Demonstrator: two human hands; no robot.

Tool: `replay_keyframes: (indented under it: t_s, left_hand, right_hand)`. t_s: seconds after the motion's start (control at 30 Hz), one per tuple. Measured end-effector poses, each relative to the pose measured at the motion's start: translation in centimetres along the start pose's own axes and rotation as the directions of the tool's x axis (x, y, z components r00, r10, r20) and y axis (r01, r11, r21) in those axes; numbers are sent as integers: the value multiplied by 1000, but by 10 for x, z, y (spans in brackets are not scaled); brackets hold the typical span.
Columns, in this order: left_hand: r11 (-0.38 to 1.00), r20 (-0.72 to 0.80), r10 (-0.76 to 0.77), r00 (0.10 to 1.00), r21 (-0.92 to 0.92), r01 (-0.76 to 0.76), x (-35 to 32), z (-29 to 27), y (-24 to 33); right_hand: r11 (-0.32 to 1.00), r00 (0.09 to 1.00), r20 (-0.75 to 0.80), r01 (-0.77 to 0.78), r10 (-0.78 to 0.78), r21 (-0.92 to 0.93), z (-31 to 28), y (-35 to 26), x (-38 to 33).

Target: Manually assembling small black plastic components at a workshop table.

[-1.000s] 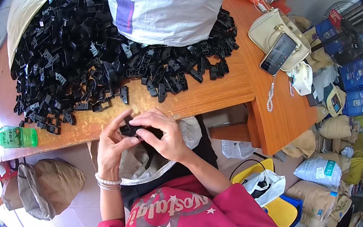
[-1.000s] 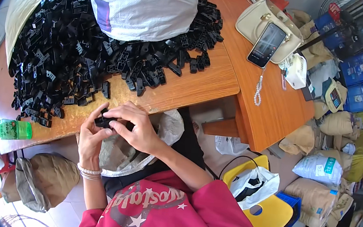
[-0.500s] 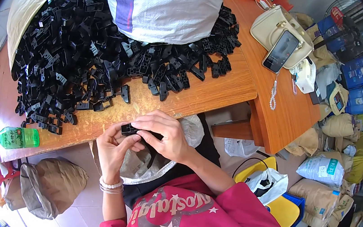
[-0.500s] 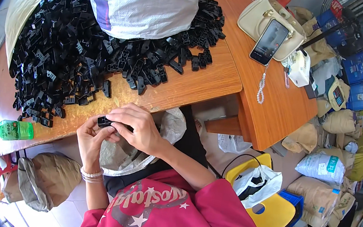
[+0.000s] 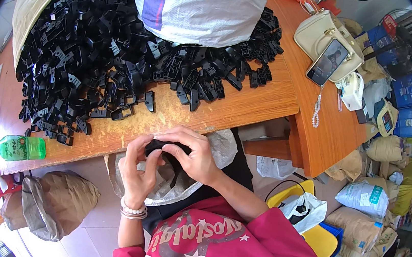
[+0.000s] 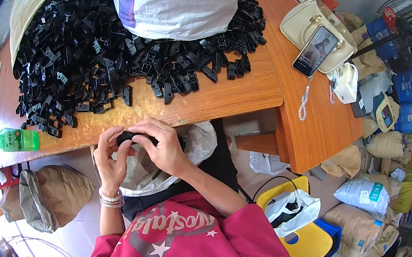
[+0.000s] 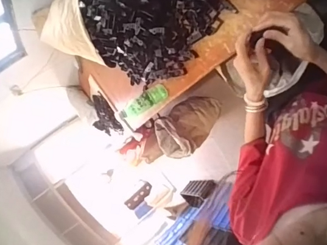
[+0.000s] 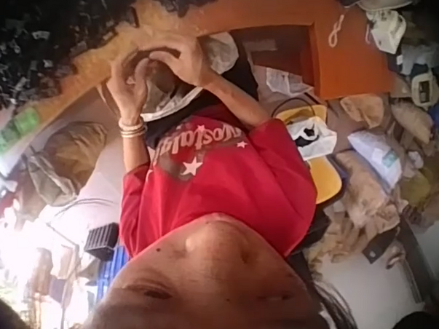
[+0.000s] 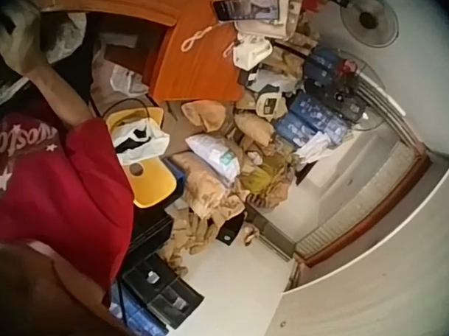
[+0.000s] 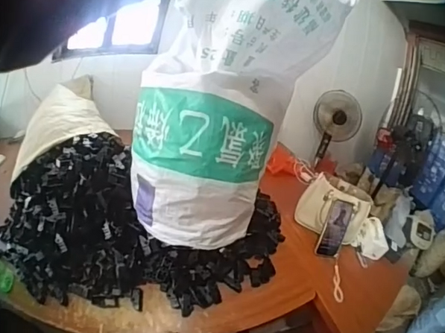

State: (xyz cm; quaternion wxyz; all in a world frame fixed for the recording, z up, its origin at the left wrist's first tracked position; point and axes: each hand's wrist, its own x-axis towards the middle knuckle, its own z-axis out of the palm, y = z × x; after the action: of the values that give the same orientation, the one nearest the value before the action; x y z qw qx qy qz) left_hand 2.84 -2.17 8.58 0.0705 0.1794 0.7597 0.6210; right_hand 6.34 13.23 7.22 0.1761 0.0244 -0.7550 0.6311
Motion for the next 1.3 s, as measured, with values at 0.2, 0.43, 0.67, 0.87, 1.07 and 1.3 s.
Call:
replay_keyframes:
  t_s: [0.2,0.43,0.67,0.87,1.07,1.3]
  left_hand:
    - [967,74,104,992,228,-118,14,-27,-19]
    - [688,-150,341,928,712,-138,53,-31,-32]
    - [622,-4,269,963,764,-171,59,-36,-30]
    - [816,-118,138,983,577,-45,46,-38,-38]
    - [937,-229,36,973,346,47,35,-30,-42]
    - [969,-11,-152,988,-199,147,24,-24,-22]
  right_hand:
    - [997,979,201,32,-16,-73,-16,3,6]
    - [892,987,-16,139,-162,-430,9,16,45]
    - [540,957,135,259,-259,-801,27,28,63]
    - [693,919,143,373,-367,-617,29,39,55]
    - [867,956,-21,255,-292,-428,21,31,40]
    - [880,983,-86,-105,163,464,10,-1,31]
